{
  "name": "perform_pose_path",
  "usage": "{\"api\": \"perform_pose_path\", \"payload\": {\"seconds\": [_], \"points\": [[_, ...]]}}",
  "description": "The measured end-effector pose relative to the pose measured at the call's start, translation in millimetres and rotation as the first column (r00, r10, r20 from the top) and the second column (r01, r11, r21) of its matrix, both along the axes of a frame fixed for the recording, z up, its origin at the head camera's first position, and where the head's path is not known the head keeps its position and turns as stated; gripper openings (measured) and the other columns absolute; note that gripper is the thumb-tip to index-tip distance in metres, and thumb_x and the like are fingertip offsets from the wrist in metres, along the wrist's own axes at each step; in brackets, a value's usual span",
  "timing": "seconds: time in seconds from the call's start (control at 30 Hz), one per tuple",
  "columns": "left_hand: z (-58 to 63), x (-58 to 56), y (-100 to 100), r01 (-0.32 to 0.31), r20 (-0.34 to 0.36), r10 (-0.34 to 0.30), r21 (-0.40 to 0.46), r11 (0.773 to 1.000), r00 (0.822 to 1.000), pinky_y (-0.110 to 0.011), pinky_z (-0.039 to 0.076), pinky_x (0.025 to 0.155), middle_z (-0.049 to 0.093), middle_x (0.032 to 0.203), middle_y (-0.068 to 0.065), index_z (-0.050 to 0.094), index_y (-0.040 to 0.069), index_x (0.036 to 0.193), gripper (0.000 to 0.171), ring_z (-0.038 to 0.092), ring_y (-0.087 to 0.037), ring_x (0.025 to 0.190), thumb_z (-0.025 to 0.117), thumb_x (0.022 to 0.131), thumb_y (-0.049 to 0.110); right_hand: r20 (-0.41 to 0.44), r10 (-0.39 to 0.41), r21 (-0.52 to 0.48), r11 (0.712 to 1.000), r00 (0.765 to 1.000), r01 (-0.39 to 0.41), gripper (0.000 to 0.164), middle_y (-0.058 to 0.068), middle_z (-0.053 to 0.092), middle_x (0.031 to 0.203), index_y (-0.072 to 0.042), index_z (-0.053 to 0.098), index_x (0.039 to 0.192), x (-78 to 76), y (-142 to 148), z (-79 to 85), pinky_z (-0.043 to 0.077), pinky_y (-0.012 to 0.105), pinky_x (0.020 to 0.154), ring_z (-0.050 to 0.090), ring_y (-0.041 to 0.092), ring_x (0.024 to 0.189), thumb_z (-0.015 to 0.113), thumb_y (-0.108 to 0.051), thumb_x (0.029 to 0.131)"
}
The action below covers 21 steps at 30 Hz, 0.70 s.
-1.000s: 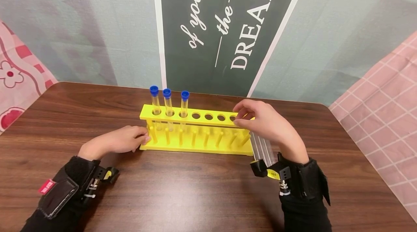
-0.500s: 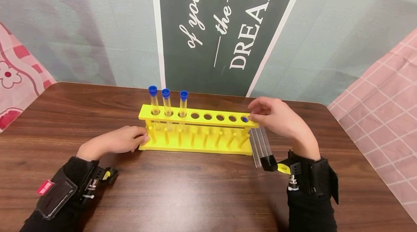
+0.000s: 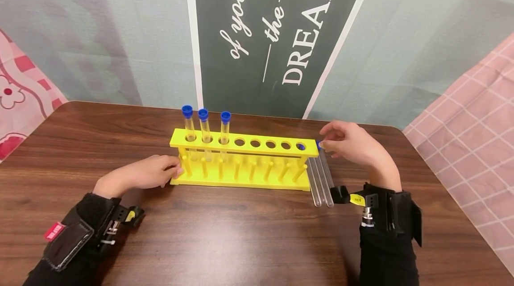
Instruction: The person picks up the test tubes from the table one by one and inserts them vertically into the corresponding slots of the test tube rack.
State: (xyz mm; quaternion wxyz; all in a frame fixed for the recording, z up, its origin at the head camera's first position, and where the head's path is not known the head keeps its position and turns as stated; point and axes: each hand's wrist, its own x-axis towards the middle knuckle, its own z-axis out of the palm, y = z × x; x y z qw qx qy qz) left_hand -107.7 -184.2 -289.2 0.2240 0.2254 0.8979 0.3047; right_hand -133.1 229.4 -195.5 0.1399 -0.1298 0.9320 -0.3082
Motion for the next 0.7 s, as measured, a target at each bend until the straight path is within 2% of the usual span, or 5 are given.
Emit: {"api": "perform_pose_path", "payload": {"seconds": [0.37,0.7], "points": [[0.0,-0.1,0,0.002,0.006,-0.002,0.001,1.0,1.0,-0.028,0.034,0.052,0.042,0.059,0.0,0.048,0.008,0.075,0.022,0.039,-0.014,0.05,0.043,0.096,0.011,0.03,-0.05,0.007,0.999,0.998,0.05,0.033,0.022,0.059,0.102,0.005,0.047,0.116,-8.9,10,-11.0,0.051,0.039,0.071,0.061,0.03,0.083,0.056,-0.012,0.089],[-0.4,-0.3,0,0.006,0.007,-0.006,0.011,1.0,1.0,-0.028,0.035,0.052,0.043,0.06,0.0,0.048,0.008,0.076,0.022,0.04,-0.014,0.051,0.042,0.097,0.011,0.058,-0.084,0.038,0.996,0.995,0.082,0.036,0.02,0.057,0.101,0.004,0.046,0.118,-14.2,18,-15.9,0.05,0.036,0.069,0.06,0.02,0.072,0.056,-0.014,0.089]]}}
